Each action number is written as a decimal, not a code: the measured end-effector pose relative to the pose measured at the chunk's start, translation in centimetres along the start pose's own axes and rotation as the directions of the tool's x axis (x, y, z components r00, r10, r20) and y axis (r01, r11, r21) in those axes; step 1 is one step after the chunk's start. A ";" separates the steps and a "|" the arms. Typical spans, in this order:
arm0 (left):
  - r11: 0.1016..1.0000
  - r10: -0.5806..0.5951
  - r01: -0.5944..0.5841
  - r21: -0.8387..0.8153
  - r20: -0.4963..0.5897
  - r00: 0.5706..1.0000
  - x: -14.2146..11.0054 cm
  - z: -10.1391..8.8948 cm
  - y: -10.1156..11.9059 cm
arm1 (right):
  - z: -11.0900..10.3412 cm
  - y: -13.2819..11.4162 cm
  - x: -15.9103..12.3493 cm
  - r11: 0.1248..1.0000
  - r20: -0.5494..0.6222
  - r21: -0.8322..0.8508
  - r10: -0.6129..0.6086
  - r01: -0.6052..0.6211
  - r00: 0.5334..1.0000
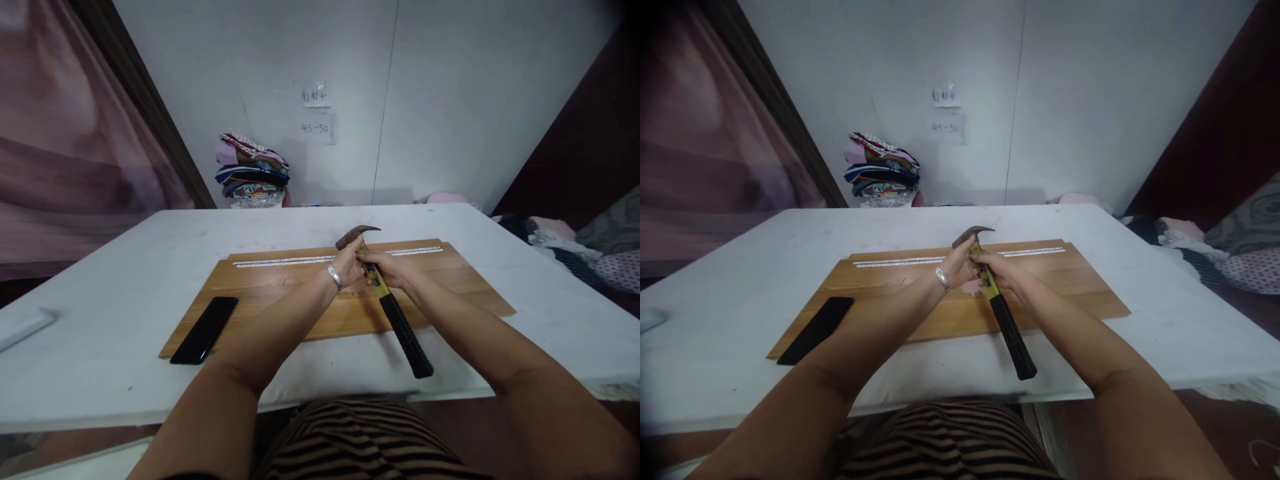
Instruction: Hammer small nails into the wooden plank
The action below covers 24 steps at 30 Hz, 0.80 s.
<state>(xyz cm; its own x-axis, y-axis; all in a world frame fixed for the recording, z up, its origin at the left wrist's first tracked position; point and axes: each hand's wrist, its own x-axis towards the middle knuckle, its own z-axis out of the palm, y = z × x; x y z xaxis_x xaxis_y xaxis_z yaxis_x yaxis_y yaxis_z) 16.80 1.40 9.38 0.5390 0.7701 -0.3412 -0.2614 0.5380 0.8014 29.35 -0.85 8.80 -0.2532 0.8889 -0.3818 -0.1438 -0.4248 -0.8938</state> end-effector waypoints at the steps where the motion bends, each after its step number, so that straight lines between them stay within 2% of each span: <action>1: 0.999 0.023 -0.021 0.043 -0.026 0.999 -0.4 -0.1 0.2 | 0.0 -0.1 0.0 0.999 0.012 -0.043 -0.011 0.012 1.000; 3: 0.985 0.090 -0.075 0.154 -0.097 0.991 -1.3 -0.4 0.6 | -0.1 -0.3 0.0 0.988 0.023 -0.150 -0.040 0.043 0.999; 5: 0.963 0.131 -0.099 0.249 -0.112 0.985 -2.4 -1.1 1.0 | -0.5 -0.6 0.1 0.960 0.006 -0.266 -0.092 0.090 0.996; 8: 0.943 0.024 -0.013 0.332 -0.027 0.999 -4.2 -2.8 1.2 | -1.3 -1.2 0.0 0.904 -0.013 -0.404 -0.162 0.143 0.987; 9: 0.926 0.007 0.011 0.378 -0.046 0.999 -4.7 -3.7 1.1 | -1.7 -1.4 -0.3 0.887 -0.008 -0.439 -0.163 0.144 0.987; 11: 0.858 0.045 0.035 0.513 -0.143 0.989 -5.6 -5.8 0.9 | -2.4 -1.5 -0.9 0.853 -0.004 -0.506 -0.149 0.127 0.989; 13: 0.709 0.143 0.081 0.701 -0.255 0.956 -6.3 -8.5 0.6 | -2.8 -1.3 -1.8 0.806 -0.014 -0.586 -0.116 0.086 0.993; 14: 0.606 0.233 0.100 0.789 -0.296 0.926 -6.6 -9.9 0.5 | -3.0 -1.0 -2.2 0.777 -0.019 -0.626 -0.096 0.063 0.995; 16: 0.414 0.394 0.100 0.905 -0.278 0.876 -7.0 -12.6 -0.1 | -3.2 -0.4 -3.0 0.724 -0.019 -0.689 -0.066 0.035 0.998; 18: 0.255 0.484 0.100 0.962 -0.217 0.848 -7.4 -14.6 -0.8 | -3.3 0.2 -3.7 0.688 -0.014 -0.725 -0.061 0.031 0.998; 19: 0.175 0.507 0.110 0.978 -0.185 0.842 -7.5 -15.3 -1.3 | -3.3 0.4 -4.0 0.669 -0.014 -0.742 -0.070 0.036 0.997; 22: -0.063 0.481 0.115 0.991 -0.071 0.874 -7.7 -15.9 -2.8 | -3.4 0.8 -4.7 0.582 -0.019 -0.811 -0.131 0.061 0.991; 24: -0.159 0.454 0.113 0.981 -0.029 0.891 -7.6 -15.8 -3.8 | -3.6 0.9 -5.0 0.516 -0.012 -0.853 -0.164 0.076 0.986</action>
<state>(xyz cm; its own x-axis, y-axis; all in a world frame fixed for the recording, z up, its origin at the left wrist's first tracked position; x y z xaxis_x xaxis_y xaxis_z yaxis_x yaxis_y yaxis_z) 1.02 -1.04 1.18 0.3380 0.9400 0.0457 0.8878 -0.3346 0.3159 33.96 -5.07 9.01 -0.2152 0.9484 -0.2331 0.7228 -0.0058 -0.6911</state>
